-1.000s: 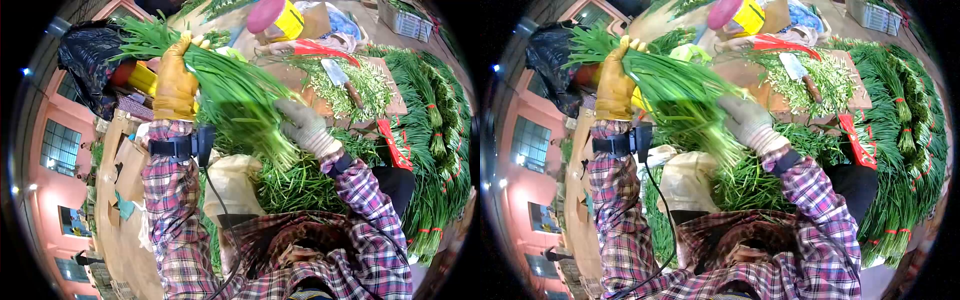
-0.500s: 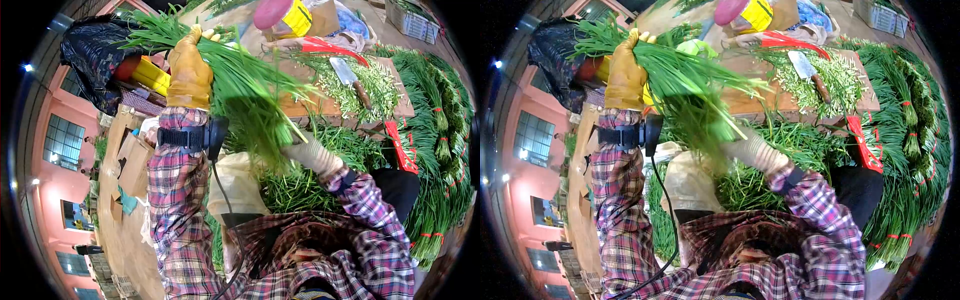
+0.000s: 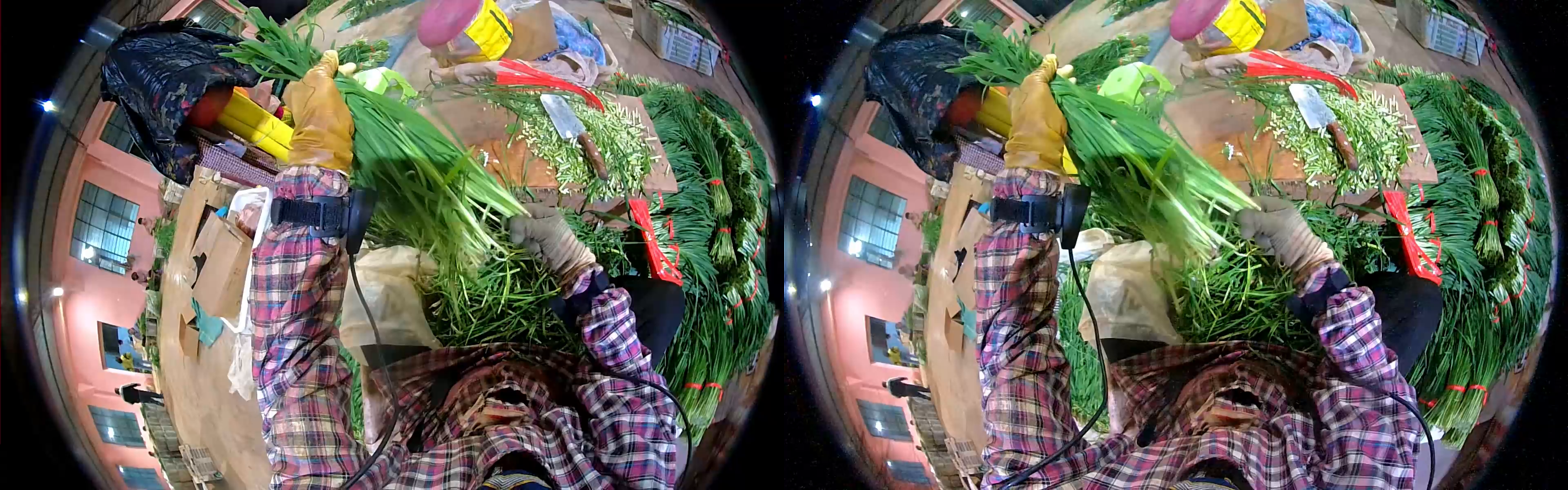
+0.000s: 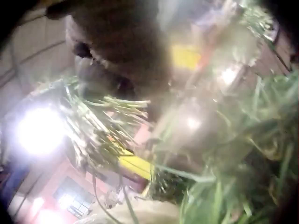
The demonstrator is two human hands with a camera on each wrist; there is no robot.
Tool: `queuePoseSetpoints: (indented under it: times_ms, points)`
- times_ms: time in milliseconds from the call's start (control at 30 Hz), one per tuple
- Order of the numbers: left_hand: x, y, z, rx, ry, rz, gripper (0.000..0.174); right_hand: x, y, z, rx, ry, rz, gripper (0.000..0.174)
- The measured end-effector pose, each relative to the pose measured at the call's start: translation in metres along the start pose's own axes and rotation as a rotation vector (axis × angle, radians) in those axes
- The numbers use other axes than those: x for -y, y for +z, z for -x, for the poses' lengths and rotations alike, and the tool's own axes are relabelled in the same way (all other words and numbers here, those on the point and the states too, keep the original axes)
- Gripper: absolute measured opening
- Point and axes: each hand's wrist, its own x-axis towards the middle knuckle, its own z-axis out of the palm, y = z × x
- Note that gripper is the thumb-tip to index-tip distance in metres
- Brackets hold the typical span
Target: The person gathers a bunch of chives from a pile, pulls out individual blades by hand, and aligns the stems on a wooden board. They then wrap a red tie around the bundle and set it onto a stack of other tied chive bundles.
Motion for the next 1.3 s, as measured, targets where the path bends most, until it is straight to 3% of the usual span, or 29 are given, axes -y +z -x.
queuePoseSetpoints:
  times_ms: [33, 100, 133, 167, 233, 300, 333, 433, 500, 533, 567, 633, 700, 733, 767, 800, 833, 867, 900, 933, 967, 1033, 1100, 1133, 1167, 1200, 1233, 1267, 1300]
  points:
    - [0.002, 0.001, -0.001, -0.010, 0.039, -0.009, 0.029, -0.023, -0.029, -0.019, -0.135, -0.087, 0.029, 0.007]
    - [0.008, -0.001, -0.006, -0.032, 0.074, 0.015, 0.030, -0.013, -0.033, -0.006, -0.349, -0.139, 0.075, 0.009]
    - [0.009, -0.002, -0.009, -0.038, 0.062, -0.008, 0.030, -0.010, -0.027, 0.002, -0.367, -0.190, 0.146, 0.014]
    - [0.010, -0.003, -0.009, -0.040, 0.044, -0.036, 0.031, -0.007, -0.019, 0.010, -0.315, -0.190, 0.242, 0.011]
    - [0.014, 0.001, -0.007, -0.070, 0.092, -0.089, 0.031, -0.013, 0.018, 0.024, -0.053, -0.286, 0.084, 0.018]
    - [0.016, 0.006, -0.007, -0.108, 0.151, -0.129, 0.033, -0.016, 0.037, 0.012, -0.098, -0.746, 0.638, 0.027]
    - [0.017, 0.008, -0.007, -0.107, 0.080, -0.057, 0.033, -0.009, 0.042, 0.005, -0.152, -0.769, 0.916, 0.034]
    - [0.018, 0.006, -0.004, -0.072, 0.022, 0.027, 0.034, 0.017, 0.068, -0.010, -0.206, -0.317, 0.899, 0.054]
    - [0.016, 0.009, 0.002, -0.040, 0.104, -0.119, 0.034, 0.013, 0.082, -0.039, -0.354, -0.520, 0.721, 0.059]
    - [0.012, 0.012, 0.006, -0.019, 0.125, -0.162, 0.034, 0.015, 0.083, -0.047, -0.401, -0.192, 0.528, 0.058]
    - [0.010, 0.015, 0.009, 0.002, 0.146, -0.203, 0.034, 0.038, 0.092, -0.032, -0.446, -0.062, 0.301, 0.054]
    - [0.005, 0.016, 0.009, -0.022, 0.037, -0.087, 0.033, 0.009, 0.086, -0.059, -0.417, -0.487, 0.090, 0.043]
    - [0.009, 0.012, 0.000, -0.032, 0.001, -0.038, 0.033, 0.005, 0.084, -0.049, -0.391, -0.487, 0.049, 0.032]
    - [0.012, 0.010, -0.006, -0.062, -0.001, 0.009, 0.032, -0.008, 0.067, -0.060, -0.351, -0.462, 0.134, 0.024]
    - [0.016, 0.005, -0.010, -0.093, -0.001, 0.058, 0.031, 0.002, 0.061, -0.041, -0.322, -0.305, -0.135, 0.022]
    - [0.012, -0.002, -0.014, -0.106, -0.037, 0.045, 0.029, -0.019, 0.035, -0.050, -0.311, -0.340, -0.373, 0.019]
    - [0.004, -0.009, -0.016, -0.118, -0.072, 0.033, 0.028, -0.016, 0.027, -0.031, -0.511, -0.161, -0.383, 0.014]
    - [0.000, -0.020, -0.017, -0.089, 0.080, -0.353, 0.027, -0.028, 0.013, -0.020, -0.591, 0.005, -0.282, 0.015]
    - [-0.011, -0.021, -0.012, -0.095, 0.014, -0.328, 0.027, -0.062, -0.019, -0.024, -0.392, 0.088, -0.130, 0.022]
    - [-0.022, -0.022, -0.006, -0.102, -0.051, -0.303, 0.026, -0.093, -0.043, -0.025, -0.334, 0.235, 0.335, 0.026]
    - [0.011, -0.035, -0.059, -0.133, -0.134, 0.019, 0.027, -0.094, -0.042, -0.017, -0.333, 0.239, 0.335, 0.026]
    - [-0.001, -0.032, -0.045, -0.066, -0.102, 0.139, 0.029, -0.070, -0.039, 0.004, 0.171, 0.461, 1.444, 0.040]
    - [-0.007, -0.028, -0.030, -0.070, -0.086, 0.159, 0.029, -0.030, -0.008, 0.026, 0.213, 0.128, 1.537, 0.047]
    - [-0.007, -0.028, -0.025, -0.063, -0.074, 0.169, 0.029, -0.032, -0.002, 0.034, 0.040, -0.319, 1.421, 0.043]
    - [0.006, -0.029, -0.043, -0.152, -0.091, 0.073, 0.029, -0.002, 0.026, 0.042, -0.024, -0.408, 1.112, 0.040]
    - [0.008, -0.029, -0.043, -0.119, -0.074, 0.086, 0.027, 0.002, 0.039, 0.032, -0.154, -0.665, 0.920, 0.039]
    - [0.010, -0.029, -0.043, -0.087, -0.056, 0.101, 0.026, 0.025, 0.059, 0.027, -0.292, -0.811, 1.059, 0.042]
    - [0.020, -0.033, -0.049, -0.086, -0.050, 0.104, 0.026, 0.025, 0.065, 0.006, -0.395, -0.892, 1.173, 0.047]
    - [0.036, -0.038, -0.061, -0.042, 0.241, -0.256, 0.027, 0.029, 0.071, -0.010, -0.314, -0.512, 1.256, 0.056]
